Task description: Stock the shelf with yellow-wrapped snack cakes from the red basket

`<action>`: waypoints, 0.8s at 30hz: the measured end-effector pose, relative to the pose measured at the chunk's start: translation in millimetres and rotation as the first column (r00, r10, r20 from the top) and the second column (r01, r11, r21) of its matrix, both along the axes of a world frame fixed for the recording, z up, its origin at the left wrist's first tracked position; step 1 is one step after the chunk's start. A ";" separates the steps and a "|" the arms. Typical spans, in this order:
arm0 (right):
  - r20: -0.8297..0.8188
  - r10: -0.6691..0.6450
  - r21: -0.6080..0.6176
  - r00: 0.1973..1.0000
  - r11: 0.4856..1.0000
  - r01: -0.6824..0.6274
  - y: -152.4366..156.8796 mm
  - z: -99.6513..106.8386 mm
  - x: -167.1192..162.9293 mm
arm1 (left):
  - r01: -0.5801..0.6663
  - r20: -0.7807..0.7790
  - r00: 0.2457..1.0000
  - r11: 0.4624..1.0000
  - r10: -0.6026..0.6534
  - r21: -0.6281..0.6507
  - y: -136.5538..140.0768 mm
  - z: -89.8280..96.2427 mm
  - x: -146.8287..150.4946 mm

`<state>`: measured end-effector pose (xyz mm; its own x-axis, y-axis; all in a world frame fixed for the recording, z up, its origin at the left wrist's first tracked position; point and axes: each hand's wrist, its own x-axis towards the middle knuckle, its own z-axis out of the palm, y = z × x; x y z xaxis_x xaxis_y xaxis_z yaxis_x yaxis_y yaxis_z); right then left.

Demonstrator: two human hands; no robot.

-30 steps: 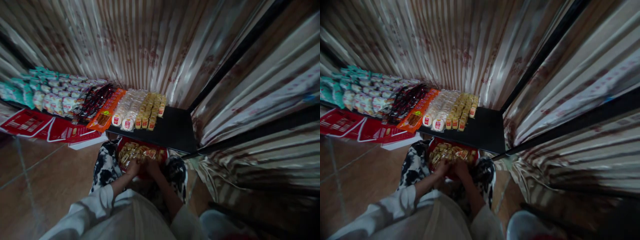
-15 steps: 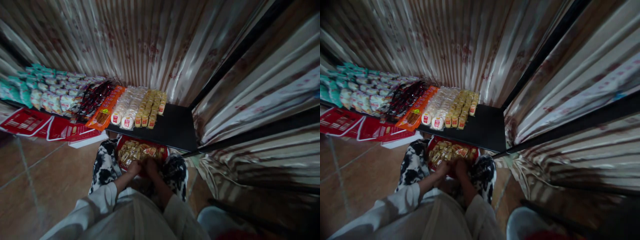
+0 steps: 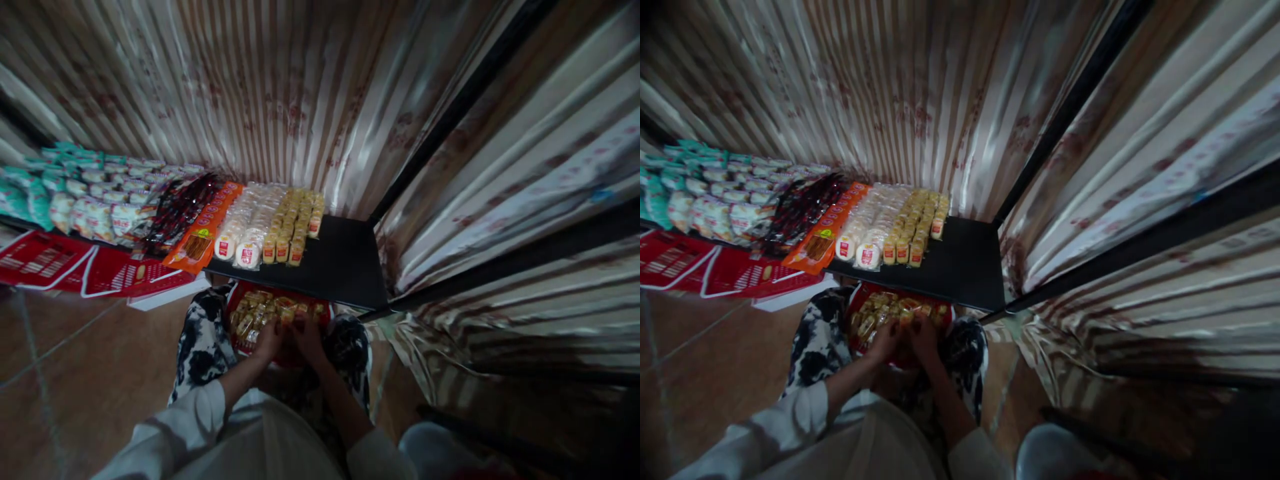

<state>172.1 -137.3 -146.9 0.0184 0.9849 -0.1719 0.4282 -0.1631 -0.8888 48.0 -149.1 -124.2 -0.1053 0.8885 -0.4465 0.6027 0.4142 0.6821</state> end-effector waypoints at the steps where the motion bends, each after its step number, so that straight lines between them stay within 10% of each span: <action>1: -0.026 -0.005 0.027 1.000 1.000 0.006 0.0 4.8 2.2 | -0.016 0.026 1.000 0.998 0.015 0.056 0.4 4.0 2.1; 12: -0.042 -0.093 0.229 0.995 0.968 0.100 35.2 79.1 31.9 | -0.129 0.207 0.978 0.887 0.038 0.443 42.1 69.0 38.3; 24: -0.133 -0.202 0.327 0.970 0.915 0.236 150.0 66.2 55.9 | -0.203 0.305 0.949 0.902 0.084 0.381 121.2 98.3 94.0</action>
